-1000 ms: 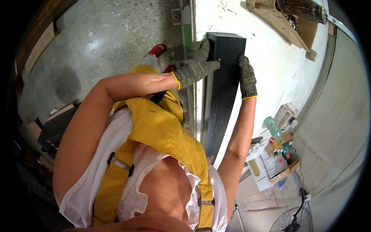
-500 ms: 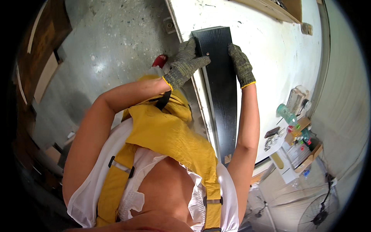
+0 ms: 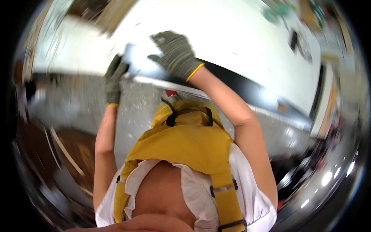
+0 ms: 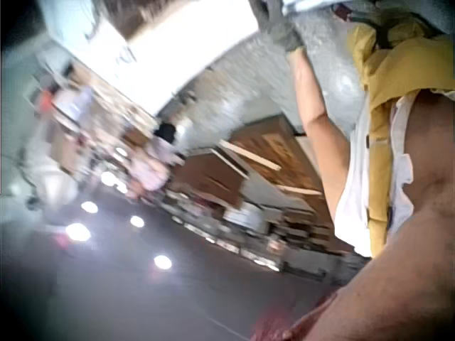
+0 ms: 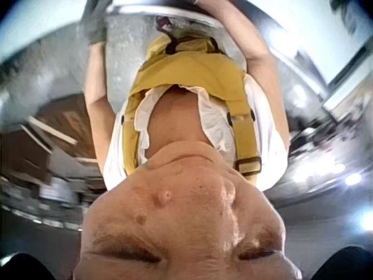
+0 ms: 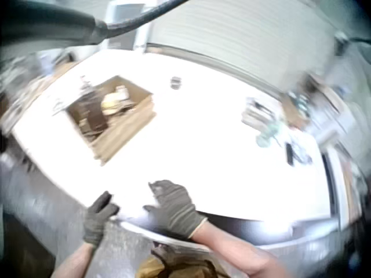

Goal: The person sands a dark wooden furniture leg using a sanding block. They hold the leg with one hand and rub the sanding block along the edges and corners with the other. The person repeatedly repositions the leg and rotates it to access different sides.

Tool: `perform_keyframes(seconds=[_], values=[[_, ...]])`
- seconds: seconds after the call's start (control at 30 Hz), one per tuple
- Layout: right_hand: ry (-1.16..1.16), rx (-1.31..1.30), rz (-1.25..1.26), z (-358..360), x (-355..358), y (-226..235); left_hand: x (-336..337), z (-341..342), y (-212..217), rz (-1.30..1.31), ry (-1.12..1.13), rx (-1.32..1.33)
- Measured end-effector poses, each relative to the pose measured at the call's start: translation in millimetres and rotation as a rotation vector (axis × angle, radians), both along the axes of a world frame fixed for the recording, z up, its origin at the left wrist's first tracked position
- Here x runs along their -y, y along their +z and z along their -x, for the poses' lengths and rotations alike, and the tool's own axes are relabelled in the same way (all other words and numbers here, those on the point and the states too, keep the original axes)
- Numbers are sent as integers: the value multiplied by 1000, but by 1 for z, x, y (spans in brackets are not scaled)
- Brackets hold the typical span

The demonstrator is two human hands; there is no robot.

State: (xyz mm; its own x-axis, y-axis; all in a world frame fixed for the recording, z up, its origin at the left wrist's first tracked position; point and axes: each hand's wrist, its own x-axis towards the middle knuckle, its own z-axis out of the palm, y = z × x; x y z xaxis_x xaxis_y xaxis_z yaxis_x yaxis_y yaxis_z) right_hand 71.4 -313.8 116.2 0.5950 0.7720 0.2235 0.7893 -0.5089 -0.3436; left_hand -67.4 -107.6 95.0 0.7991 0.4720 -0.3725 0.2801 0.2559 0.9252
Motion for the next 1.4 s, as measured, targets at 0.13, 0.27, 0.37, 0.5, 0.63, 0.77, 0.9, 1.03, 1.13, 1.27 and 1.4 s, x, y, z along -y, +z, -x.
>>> perform_keyframes(seconds=[0.13,0.27,0.37,0.5,0.63,0.77,0.9,1.03,1.13,1.27,1.4], values=[[-261,76,67,45,92,28,-26,-22,5,-278,-495,-170],[-644,132,241,74,201,3,-36,-37,11,-271,-614,-170],[-773,99,254,94,258,-11,-49,-38,2,-322,-728,-236],[-798,60,232,95,268,-18,-65,-40,1,-523,-847,-256],[-764,-45,121,92,271,-23,-54,-46,18,-407,-912,-237],[-668,45,-157,96,279,-33,-77,-70,9,-993,-923,-494],[-556,64,-653,128,335,-25,5,-101,6,-1557,-683,-193],[-567,23,-752,189,442,-21,236,-87,42,-1327,-776,504],[-812,-58,-868,247,532,-46,411,-67,69,-1277,-1003,571],[-1117,102,-368,315,622,-94,534,-80,71,-1120,-1357,610],[-1433,-317,-749,361,630,-116,654,-88,61,-1148,-1648,741]])
